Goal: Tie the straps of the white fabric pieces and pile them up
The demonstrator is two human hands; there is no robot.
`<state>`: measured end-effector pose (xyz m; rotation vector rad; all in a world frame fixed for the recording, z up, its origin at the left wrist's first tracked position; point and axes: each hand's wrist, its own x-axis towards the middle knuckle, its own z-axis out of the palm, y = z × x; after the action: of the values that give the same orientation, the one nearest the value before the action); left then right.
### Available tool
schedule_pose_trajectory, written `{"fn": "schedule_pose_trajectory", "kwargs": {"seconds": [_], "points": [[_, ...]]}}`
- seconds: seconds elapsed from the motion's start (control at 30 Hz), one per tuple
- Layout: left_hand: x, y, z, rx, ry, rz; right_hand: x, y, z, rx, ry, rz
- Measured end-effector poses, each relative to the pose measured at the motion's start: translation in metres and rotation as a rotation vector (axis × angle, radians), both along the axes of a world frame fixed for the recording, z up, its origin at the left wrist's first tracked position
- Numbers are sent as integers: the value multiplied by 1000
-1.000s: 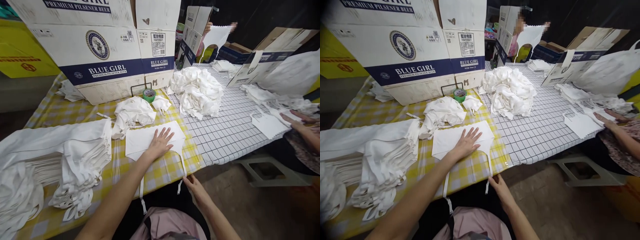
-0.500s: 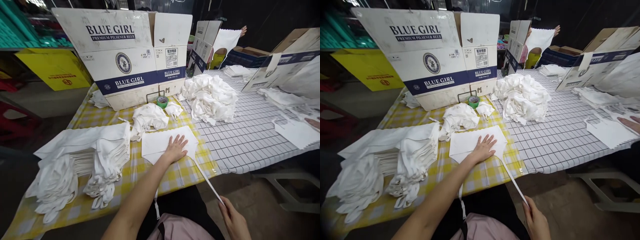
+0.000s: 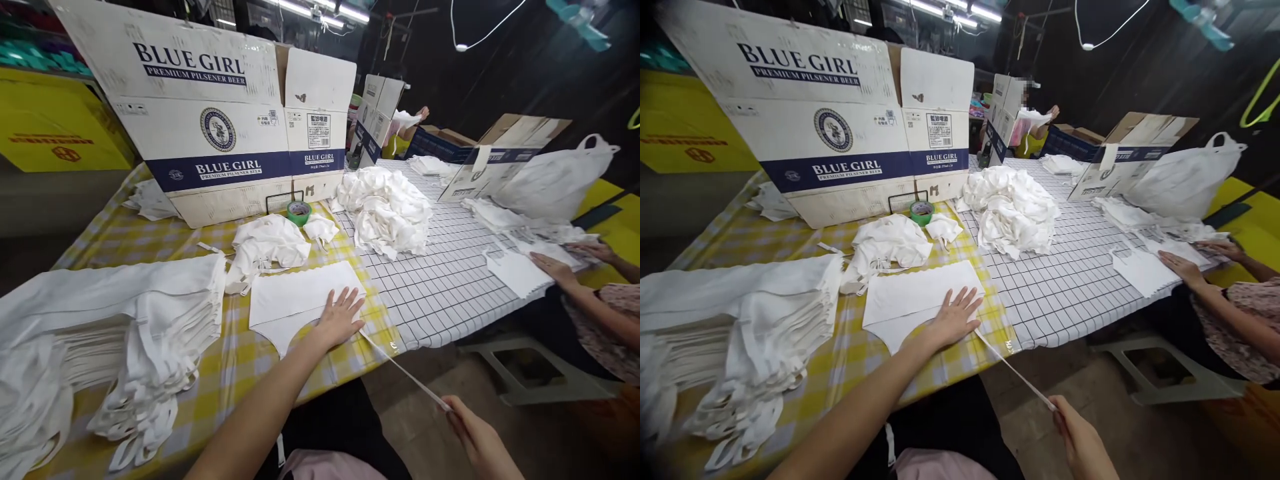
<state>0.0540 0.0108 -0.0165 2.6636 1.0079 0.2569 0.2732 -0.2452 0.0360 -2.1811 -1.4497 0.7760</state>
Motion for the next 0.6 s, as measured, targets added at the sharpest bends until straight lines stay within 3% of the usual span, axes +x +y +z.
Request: {"fn": "schedule_pose_trajectory", "kwargs": {"seconds": [0.2, 0.3, 0.37, 0.5, 0.6], "points": [[-2, 1, 5, 1, -16, 6, 26, 10, 52, 78, -133, -64], [1, -10, 17, -39, -76, 10, 20, 25, 79, 83, -148, 7], [7, -26, 35, -135, -187, -42, 13, 39, 95, 57, -148, 72], [23, -64, 87, -474, -513, -243, 0, 77, 123, 25, -181, 244], [33, -81, 116, -658, -668, -230, -9, 104, 137, 43, -197, 380]]}}
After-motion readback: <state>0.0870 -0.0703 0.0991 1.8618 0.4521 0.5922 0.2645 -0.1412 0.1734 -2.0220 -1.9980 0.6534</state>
